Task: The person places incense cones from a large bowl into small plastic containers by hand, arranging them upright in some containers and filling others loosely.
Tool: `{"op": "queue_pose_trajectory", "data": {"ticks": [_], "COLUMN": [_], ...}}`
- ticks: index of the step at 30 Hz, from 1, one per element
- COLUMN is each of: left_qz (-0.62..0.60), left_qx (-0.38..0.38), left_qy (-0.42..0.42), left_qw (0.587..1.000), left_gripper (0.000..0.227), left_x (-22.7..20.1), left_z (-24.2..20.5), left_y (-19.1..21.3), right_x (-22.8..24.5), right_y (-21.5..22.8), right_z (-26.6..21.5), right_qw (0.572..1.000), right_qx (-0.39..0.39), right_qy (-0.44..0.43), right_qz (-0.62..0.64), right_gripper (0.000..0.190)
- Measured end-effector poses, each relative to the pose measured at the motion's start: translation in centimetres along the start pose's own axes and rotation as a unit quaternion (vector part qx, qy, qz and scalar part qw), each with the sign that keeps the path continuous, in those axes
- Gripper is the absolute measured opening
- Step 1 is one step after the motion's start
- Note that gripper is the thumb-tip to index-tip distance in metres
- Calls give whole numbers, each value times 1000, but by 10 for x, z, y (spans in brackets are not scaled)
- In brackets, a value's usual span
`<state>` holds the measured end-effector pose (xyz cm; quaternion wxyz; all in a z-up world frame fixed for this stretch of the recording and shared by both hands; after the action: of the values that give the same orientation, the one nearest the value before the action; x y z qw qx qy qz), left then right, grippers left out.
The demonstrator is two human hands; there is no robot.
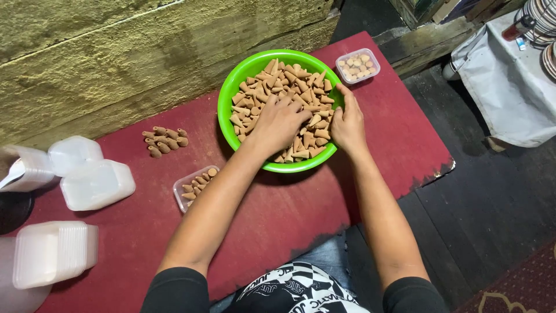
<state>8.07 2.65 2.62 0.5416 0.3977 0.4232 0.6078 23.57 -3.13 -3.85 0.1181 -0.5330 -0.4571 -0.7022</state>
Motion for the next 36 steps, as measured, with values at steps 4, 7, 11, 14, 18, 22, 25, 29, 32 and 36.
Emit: {"op": "queue_pose_trajectory", "data": {"ticks": [4, 7, 11, 14, 18, 22, 25, 29, 32, 36], "left_qz": [-25, -18, -90, -122, -150, -173, -208, -288, -368, -484], "left_qx": [30, 40, 6, -8, -35, -103, -131, -182, -215, -316], "left_qy": [30, 56, 72, 79, 105, 99, 116, 191, 259, 262], "left_qw": [999, 997, 993, 989, 983, 975, 963, 921, 867, 772], "left_gripper": [29, 36, 21, 28, 36, 38, 38, 44, 42, 35], "left_x": [4, 15, 15, 22, 42, 48, 45, 60, 65, 67], "left_z": [3, 4, -5, -13, -39, -64, -84, -123, -159, -206], "left_y": [-26, -56, -37, -8, 8, 37, 60, 66, 83, 94], "right_x": [4, 8, 15, 28, 29, 33, 35, 38, 51, 78], "right_y": [0, 2, 7, 13, 7, 1, -14, -26, -30, -40], "right_z": [-3, -1, -8, -10, -7, -1, 2, 13, 9, -11], "right_qw": [1000, 1000, 996, 979, 960, 949, 937, 937, 969, 973], "right_qx": [-2, -6, -46, -105, -116, -111, -91, -71, -33, 102], "right_qy": [-1, 0, 34, 99, 170, 189, 179, 131, 130, 129], "right_qz": [-3, -7, -63, -145, -191, -226, -285, -316, -208, 164], "right_gripper": [60, 60, 59, 57, 37, 25, 31, 31, 29, 24]}}
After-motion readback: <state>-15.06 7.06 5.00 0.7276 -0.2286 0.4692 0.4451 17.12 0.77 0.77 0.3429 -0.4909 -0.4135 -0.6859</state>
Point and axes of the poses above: each hand's wrist, its own z-axis towards the middle knuckle, its own y-axis out of the back of the hand, x = y × z, the point moved 9 cm from there along z, towards the middle knuckle, and after that the axes turned 13 degrees about -y, right-handed, at the moved point
